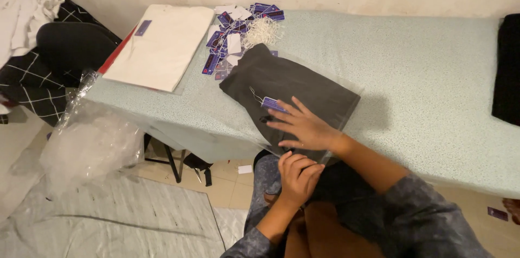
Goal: Folding a black t-shirt, attaching a brand tag, and placing it into a plastic shipping bag.
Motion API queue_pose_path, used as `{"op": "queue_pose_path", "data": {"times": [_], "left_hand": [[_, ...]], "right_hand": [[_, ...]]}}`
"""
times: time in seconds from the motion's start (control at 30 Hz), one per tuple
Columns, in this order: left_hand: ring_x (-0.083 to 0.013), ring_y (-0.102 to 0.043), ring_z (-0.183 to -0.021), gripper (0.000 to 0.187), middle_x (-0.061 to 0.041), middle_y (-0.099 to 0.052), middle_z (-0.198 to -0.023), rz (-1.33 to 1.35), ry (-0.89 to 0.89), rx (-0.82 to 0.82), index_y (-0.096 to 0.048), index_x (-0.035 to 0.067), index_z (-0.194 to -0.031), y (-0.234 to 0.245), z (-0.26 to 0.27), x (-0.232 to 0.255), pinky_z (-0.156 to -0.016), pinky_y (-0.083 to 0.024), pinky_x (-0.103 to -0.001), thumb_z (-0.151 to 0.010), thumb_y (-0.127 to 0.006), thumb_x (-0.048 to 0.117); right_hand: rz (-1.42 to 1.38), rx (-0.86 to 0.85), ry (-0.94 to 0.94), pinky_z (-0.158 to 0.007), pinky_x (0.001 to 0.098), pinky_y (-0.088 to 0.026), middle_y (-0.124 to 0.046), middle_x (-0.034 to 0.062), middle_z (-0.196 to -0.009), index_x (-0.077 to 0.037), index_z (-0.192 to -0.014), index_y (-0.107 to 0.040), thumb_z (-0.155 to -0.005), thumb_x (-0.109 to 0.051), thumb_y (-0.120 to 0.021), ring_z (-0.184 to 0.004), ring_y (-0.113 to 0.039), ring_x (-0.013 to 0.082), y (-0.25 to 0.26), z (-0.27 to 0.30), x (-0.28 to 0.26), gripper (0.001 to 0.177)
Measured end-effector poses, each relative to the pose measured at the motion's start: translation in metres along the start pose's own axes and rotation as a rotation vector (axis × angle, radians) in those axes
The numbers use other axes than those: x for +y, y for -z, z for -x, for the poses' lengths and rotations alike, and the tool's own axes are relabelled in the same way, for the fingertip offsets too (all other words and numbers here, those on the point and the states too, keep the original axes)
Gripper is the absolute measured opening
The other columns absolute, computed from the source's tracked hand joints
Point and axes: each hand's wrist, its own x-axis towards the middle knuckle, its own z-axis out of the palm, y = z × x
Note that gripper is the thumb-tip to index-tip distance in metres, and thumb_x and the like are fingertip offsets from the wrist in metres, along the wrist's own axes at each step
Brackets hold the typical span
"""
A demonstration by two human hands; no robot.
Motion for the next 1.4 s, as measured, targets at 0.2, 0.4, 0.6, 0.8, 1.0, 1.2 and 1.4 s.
{"op": "queue_pose_path", "data": {"times": [0.2, 0.4, 0.6, 0.8, 1.0, 1.2, 1.4], "left_hand": [[-0.018, -0.066, -0.095, 0.006, 0.007, -0.068, -0.091, -0.003, -0.004, 0.001, -0.078, 0.024, -0.096, 0.0, -0.007, 0.005, -0.104, -0.043, -0.048, -0.091, -0.08, 0.026], [-0.0203, -0.065, -0.099, 0.011, 0.004, -0.063, -0.098, 0.013, -0.019, -0.132, -0.07, 0.021, -0.103, 0.02, -0.033, 0.013, -0.111, -0.033, -0.046, -0.097, -0.076, 0.014], [-0.0193, -0.065, -0.098, 0.005, 0.003, -0.062, -0.096, 0.054, 0.0, -0.148, -0.07, 0.021, -0.101, 0.026, -0.036, 0.013, -0.112, -0.033, -0.045, -0.102, -0.068, 0.016], [-0.0206, -0.065, -0.099, 0.003, 0.002, -0.064, -0.097, 0.081, -0.021, -0.128, -0.072, 0.019, -0.098, 0.024, -0.032, 0.004, -0.111, -0.037, -0.046, -0.1, -0.073, 0.017], [-0.019, -0.066, -0.095, 0.006, 0.004, -0.066, -0.095, 0.075, -0.025, -0.062, -0.074, 0.02, -0.093, 0.023, -0.038, 0.003, -0.11, -0.037, -0.043, -0.099, -0.074, 0.017], [-0.0199, -0.064, -0.097, 0.007, 0.003, -0.065, -0.096, 0.069, 0.002, -0.064, -0.073, 0.02, -0.096, 0.021, -0.032, 0.003, -0.111, -0.037, -0.044, -0.101, -0.07, 0.017], [-0.0214, -0.062, -0.097, 0.007, 0.001, -0.063, -0.094, 0.087, 0.021, -0.053, -0.074, 0.018, -0.096, 0.015, -0.025, 0.003, -0.111, -0.037, -0.045, -0.101, -0.068, 0.018]], "right_hand": [[-0.067, -0.032, -0.114, -0.122, 0.0601, -0.019, -0.044, 0.009, -0.16, -0.025, -0.158, -0.042, -0.109, -0.043, -0.042, -0.153, -0.031, 0.0355, -0.022, -0.042, 0.016, 0.052], [-0.269, -0.222, -0.28, -0.124, 0.0572, -0.005, -0.042, 0.0174, -0.158, -0.02, -0.162, -0.027, -0.108, -0.049, -0.027, -0.155, -0.018, 0.0384, -0.034, -0.114, 0.026, 0.061], [-0.165, -0.219, 0.042, -0.122, 0.0618, -0.012, -0.04, 0.016, -0.161, -0.021, -0.161, -0.03, -0.111, -0.036, -0.036, -0.156, -0.01, 0.0449, -0.049, -0.141, 0.021, 0.053], [-0.26, -0.316, 0.066, -0.126, 0.0559, 0.0, -0.062, 0.0118, -0.141, -0.013, -0.158, -0.036, -0.111, -0.034, -0.031, -0.157, -0.015, 0.0304, -0.043, -0.16, -0.002, 0.052], [-0.11, -0.122, 0.152, -0.124, 0.0623, -0.013, -0.049, 0.0049, -0.151, -0.018, -0.145, -0.058, -0.104, -0.014, -0.054, -0.15, -0.031, 0.0393, -0.087, -0.164, 0.015, 0.041], [-0.026, -0.545, 0.016, -0.124, 0.0568, 0.006, -0.027, -0.0023, -0.168, -0.024, -0.165, -0.012, -0.103, -0.022, -0.047, -0.156, -0.012, 0.0342, -0.063, -0.189, -0.001, 0.071], [-0.1, -0.475, 0.104, -0.125, 0.0579, 0.009, -0.015, -0.0042, -0.171, -0.019, -0.162, -0.026, -0.102, -0.015, -0.048, -0.157, 0.002, 0.0359, -0.071, -0.184, 0.002, 0.064]]}}
